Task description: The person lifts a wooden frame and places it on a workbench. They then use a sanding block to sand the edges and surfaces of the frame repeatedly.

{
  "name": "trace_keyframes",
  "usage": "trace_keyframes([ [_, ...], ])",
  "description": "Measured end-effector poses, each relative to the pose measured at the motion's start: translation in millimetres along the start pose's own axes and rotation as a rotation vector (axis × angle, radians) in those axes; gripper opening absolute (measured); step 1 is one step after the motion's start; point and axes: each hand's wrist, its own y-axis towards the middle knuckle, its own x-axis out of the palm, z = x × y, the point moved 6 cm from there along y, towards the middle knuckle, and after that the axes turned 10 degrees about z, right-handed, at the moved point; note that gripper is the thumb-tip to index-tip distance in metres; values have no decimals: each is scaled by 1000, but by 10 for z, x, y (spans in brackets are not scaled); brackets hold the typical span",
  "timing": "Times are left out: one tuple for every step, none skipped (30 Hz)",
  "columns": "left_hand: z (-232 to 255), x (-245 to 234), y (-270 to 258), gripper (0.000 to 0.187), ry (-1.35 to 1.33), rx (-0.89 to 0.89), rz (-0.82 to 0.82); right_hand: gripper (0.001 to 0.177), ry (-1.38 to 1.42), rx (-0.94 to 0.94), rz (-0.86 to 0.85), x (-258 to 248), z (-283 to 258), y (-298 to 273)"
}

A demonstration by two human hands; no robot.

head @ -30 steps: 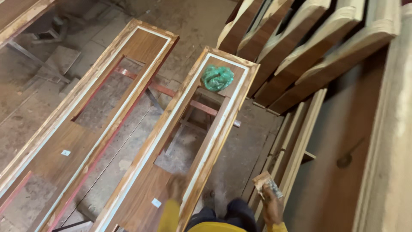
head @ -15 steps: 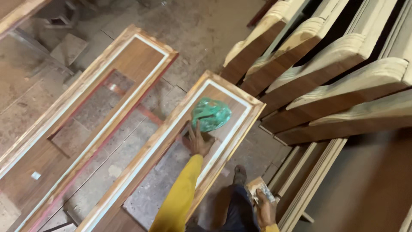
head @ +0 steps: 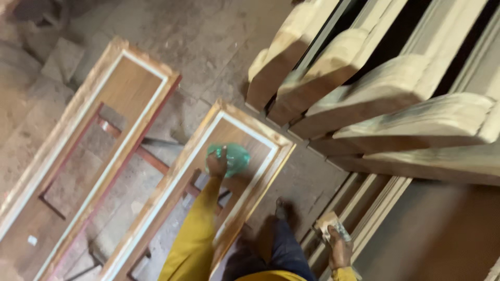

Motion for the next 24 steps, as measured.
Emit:
trace_keyframes([
  [175,-98,87,51,-184,-23,53,36,40,40,-10,87,-53,31],
  [355,-172,110,49,-367,-76,71,38,79,80,-21,164,-113,40],
  [592,-224,112,47,-561,-126,64,40,124,118,-27,204,-145,30],
  [863,-327,93,45,-737,-169,52,41,103,144,35,223,-175,42],
  [1141,-469,68,44,-861,-181,18,43,68,176,100,193,-176,28],
  [1462,-620,82,44,-966,-174,-13,44,33,209,164,197,-151,-12],
  [1722,-794,17,44,-1048,-171,-39,44,29,199,114,182,-138,-102],
  [2016,-960,-14,44,-1089,-140,-57,43,25,188,65,168,-143,-171],
  [2425,-1055,35,45,-1118,-81,-69,43,27,163,12,238,-227,-130],
  [2824,-1134,79,46,-1147,-22,-80,41,4,94,13,309,-322,-78],
  [3122,-1211,69,43,-1119,36,-42,40,-35,32,12,343,-385,-57],
  [3589,-1222,154,42,-1147,188,-84,38,-73,-29,11,365,-431,-39],
  [3880,-1231,161,38,-1069,297,3,36,-28,-27,0,366,-381,-67],
  [4121,-1111,155,41,-993,327,-98,34,17,-25,-11,433,-333,-66],
  [4603,-1049,271,42,-1065,434,-27,32,72,-47,-43,586,-440,70],
  [4829,-932,295,45,-925,429,47,32,101,-40,-85,658,-531,157],
  [5103,-803,367,49,-783,430,119,32,140,-33,-130,826,-609,259],
  [5403,-666,402,51,-700,527,161,33,178,-25,-176,976,-718,378],
  [5580,-499,409,53,-610,602,200,32,132,-35,-170,974,-831,481],
  [5698,-262,472,50,-439,564,174,31,86,-45,-164,1001,-963,604],
  [5754,-11,506,47,-263,519,140,31,42,-49,-154,1009,-1071,700],
  [5761,120,443,34,-175,624,251,31,28,-65,-172,999,-1215,788],
  [5788,200,400,27,-86,735,365,32,22,-88,-191,1032,-1393,905],
  [5724,388,453,27,9,613,227,32,16,-111,-210,1083,-1568,1017],
])
